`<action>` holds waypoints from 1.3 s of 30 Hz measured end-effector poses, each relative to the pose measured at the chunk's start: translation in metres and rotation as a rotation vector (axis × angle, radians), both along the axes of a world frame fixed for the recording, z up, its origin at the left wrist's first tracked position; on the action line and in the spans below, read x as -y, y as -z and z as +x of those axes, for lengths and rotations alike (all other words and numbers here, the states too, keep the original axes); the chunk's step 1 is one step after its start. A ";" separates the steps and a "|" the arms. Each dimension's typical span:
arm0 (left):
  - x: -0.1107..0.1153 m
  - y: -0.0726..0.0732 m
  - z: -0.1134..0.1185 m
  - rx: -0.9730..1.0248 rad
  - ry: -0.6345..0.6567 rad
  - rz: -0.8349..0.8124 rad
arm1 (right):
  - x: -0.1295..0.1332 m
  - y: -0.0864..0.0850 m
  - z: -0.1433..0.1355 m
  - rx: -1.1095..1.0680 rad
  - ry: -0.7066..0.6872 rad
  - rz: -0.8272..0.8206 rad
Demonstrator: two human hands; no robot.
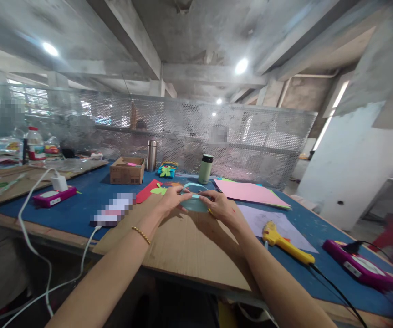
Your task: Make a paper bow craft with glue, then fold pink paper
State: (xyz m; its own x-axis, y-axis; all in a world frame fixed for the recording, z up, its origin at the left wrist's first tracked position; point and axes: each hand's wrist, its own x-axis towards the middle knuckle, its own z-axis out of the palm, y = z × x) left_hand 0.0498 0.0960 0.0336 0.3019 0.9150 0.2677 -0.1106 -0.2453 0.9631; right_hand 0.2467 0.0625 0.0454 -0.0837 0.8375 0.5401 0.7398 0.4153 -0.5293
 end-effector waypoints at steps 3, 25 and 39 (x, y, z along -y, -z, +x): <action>0.002 0.000 -0.001 0.008 0.050 0.035 | 0.007 -0.005 0.000 0.018 0.045 -0.019; -0.005 0.005 -0.007 0.086 0.236 -0.277 | 0.008 -0.007 0.001 -0.014 0.018 -0.001; -0.002 0.004 -0.008 -0.022 0.116 -0.268 | 0.011 -0.011 0.004 -0.110 -0.049 -0.042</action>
State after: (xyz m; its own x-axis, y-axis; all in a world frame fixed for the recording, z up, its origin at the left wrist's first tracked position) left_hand 0.0418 0.0977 0.0297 0.4117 0.9112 0.0129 -0.1011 0.0316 0.9944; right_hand 0.2506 0.0511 0.0562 -0.0674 0.8559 0.5127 0.6558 0.4253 -0.6238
